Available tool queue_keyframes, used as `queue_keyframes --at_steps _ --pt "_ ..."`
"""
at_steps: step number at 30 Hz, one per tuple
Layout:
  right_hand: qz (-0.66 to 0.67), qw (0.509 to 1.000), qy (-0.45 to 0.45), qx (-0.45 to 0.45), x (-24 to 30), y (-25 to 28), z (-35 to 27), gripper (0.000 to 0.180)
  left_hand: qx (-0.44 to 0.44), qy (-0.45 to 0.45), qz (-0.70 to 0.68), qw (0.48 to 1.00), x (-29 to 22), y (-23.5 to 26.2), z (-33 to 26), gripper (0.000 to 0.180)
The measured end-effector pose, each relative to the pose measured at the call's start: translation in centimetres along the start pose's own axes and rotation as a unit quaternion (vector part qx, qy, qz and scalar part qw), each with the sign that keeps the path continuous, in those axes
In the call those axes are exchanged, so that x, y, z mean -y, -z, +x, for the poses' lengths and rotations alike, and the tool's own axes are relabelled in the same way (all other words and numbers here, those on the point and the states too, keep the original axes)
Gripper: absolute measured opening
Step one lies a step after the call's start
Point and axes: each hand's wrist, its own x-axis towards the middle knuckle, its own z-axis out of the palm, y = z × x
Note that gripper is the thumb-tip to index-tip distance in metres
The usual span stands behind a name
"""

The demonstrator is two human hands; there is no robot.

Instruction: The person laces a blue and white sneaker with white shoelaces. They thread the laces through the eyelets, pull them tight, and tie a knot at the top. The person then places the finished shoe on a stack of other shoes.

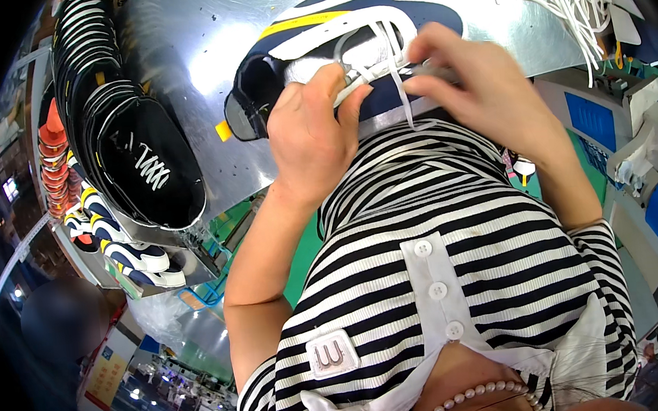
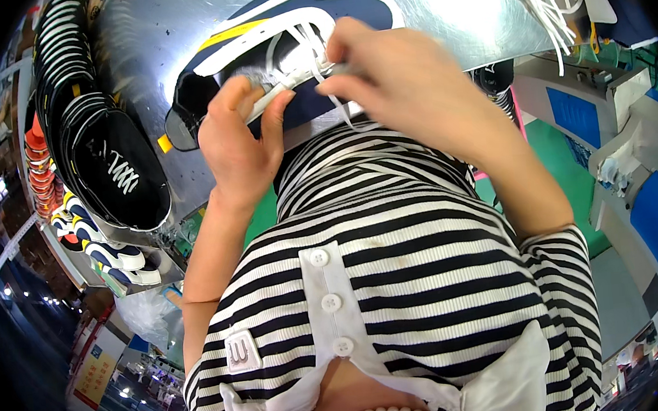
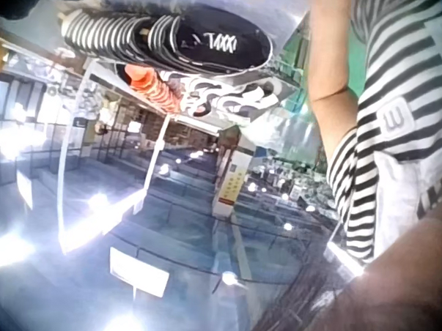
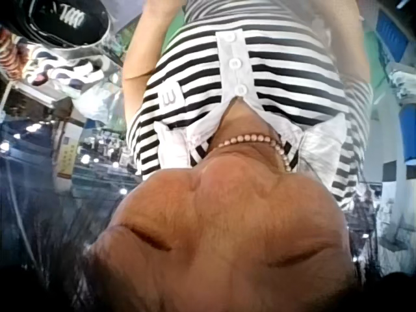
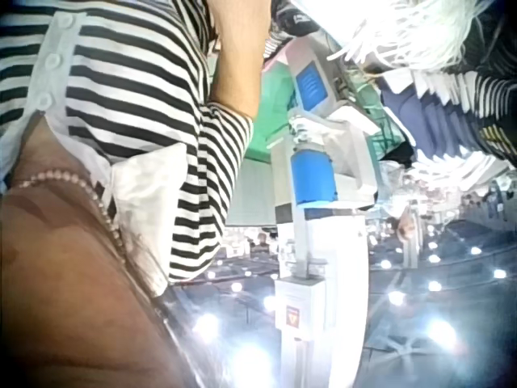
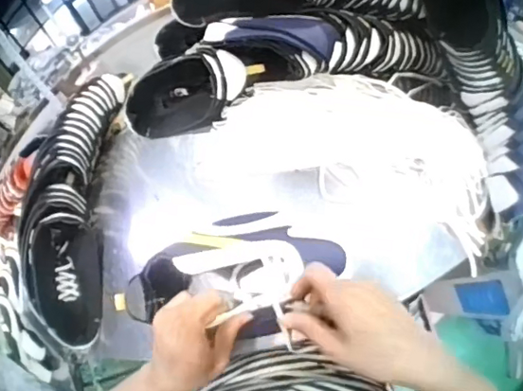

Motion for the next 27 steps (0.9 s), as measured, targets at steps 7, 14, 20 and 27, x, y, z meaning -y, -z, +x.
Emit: queue_keyframes --at_steps 7,14,20,27 --pt "-0.066 0.987 0.143 0.043 1.8 -0.7 4.1 0.019 0.008 -0.067 -0.013 0.998 -0.3 0.2 0.3 0.036" --pt "-0.006 0.991 0.064 0.115 0.9 -0.3 3.6 0.016 0.034 -0.085 -0.059 0.994 -0.1 0.4 -0.2 0.043" --pt "0.364 0.922 0.094 -0.096 1.5 0.7 4.7 0.015 0.081 -0.046 -0.076 0.993 -0.2 1.1 0.1 0.046" --pt "0.292 0.956 0.014 0.012 0.2 -0.9 4.9 0.011 0.109 0.240 -0.228 0.937 -1.0 1.9 1.6 0.082"
